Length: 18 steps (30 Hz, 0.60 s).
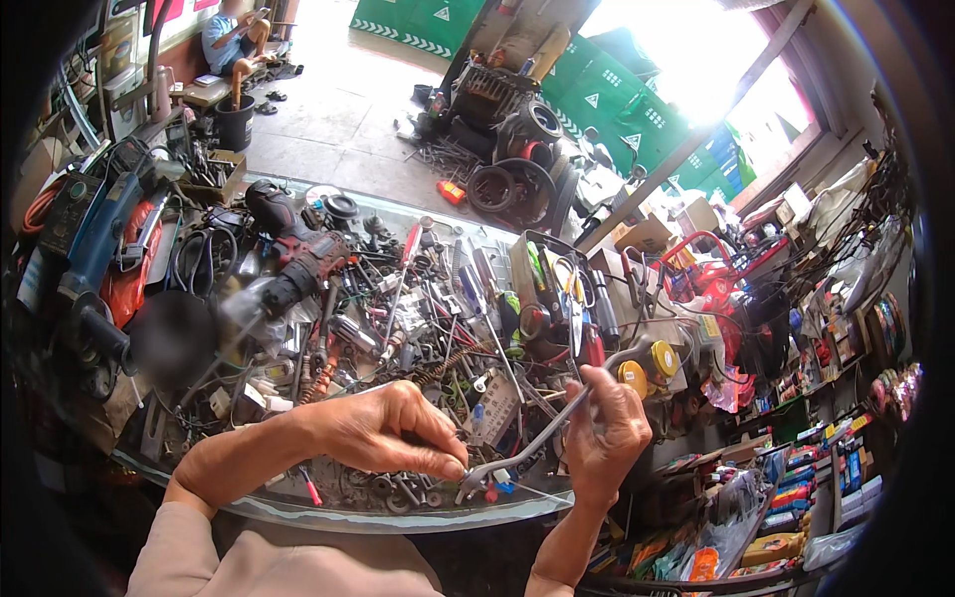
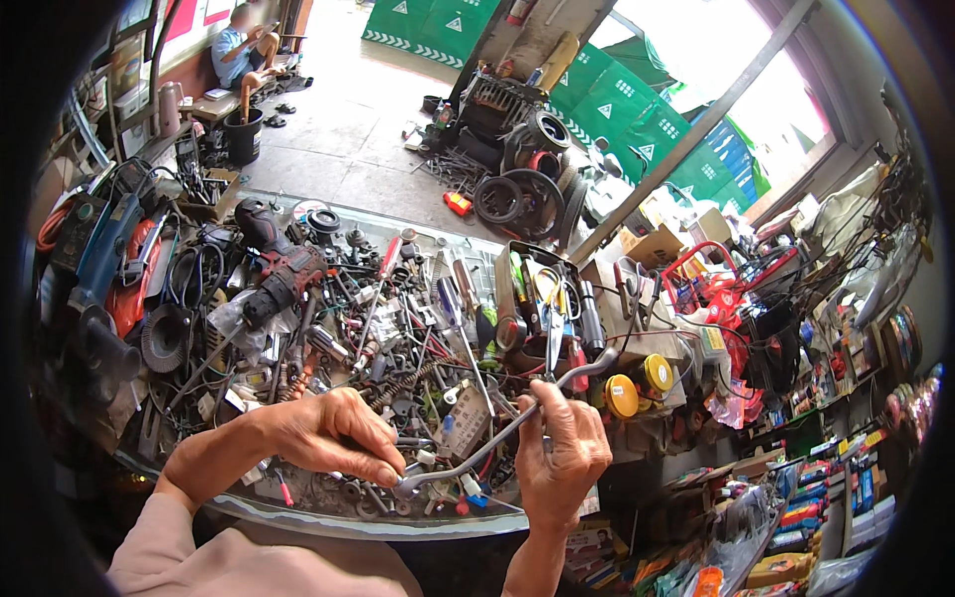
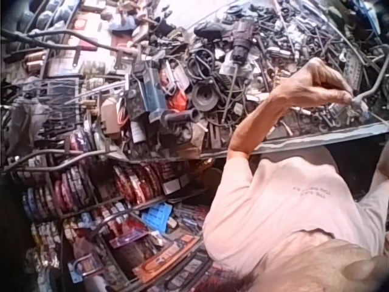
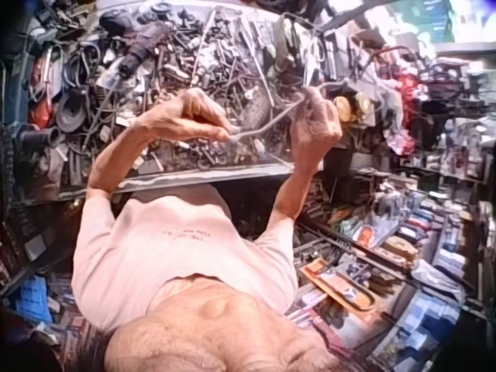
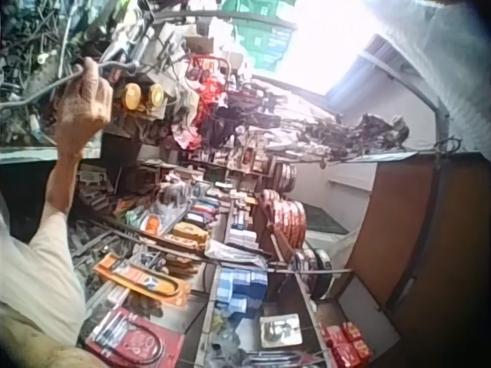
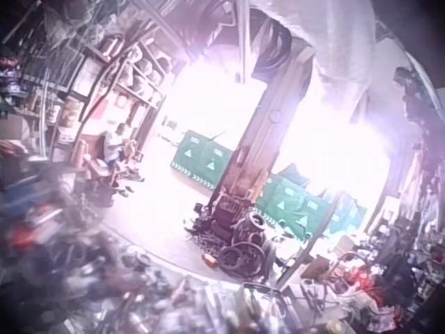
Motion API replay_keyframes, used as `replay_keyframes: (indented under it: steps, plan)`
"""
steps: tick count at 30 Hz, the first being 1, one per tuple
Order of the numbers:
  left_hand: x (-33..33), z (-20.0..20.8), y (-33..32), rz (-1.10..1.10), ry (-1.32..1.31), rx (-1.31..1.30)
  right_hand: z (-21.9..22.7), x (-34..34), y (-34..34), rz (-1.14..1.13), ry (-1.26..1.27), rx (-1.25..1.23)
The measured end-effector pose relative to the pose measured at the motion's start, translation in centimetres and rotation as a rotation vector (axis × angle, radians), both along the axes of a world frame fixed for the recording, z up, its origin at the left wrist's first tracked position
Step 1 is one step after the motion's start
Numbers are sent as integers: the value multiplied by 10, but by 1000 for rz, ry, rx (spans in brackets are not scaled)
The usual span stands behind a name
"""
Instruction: The person assembles small mechanical components on a cluttered workbench. They use a wrench to tighten a nut onto a threaded rod and then attach a spring to the assembly. The person handles the parts with both hands, occasionally reaching for tools or parts from the surrounding area.
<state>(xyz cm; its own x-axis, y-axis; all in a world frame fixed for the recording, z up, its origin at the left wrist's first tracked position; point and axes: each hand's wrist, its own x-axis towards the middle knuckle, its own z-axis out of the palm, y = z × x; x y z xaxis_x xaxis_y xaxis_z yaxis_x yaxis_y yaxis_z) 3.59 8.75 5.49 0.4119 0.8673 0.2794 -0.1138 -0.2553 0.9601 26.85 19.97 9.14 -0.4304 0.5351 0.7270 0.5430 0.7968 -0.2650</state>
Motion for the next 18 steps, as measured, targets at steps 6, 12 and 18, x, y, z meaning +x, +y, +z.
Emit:
replay_keyframes:
  steps: [6, 12, 18]
  plan:
    - [11, -19, 3, 331, 261, -51, 14, -7, -20, 259, 469, -355]
    - [7, -36, 16, 624, 59, -221, -12, -23, -68, 313, 956, -506]
    - [-10, -26, 18, 591, -516, -399, -66, -35, -100, 336, 1395, -871]
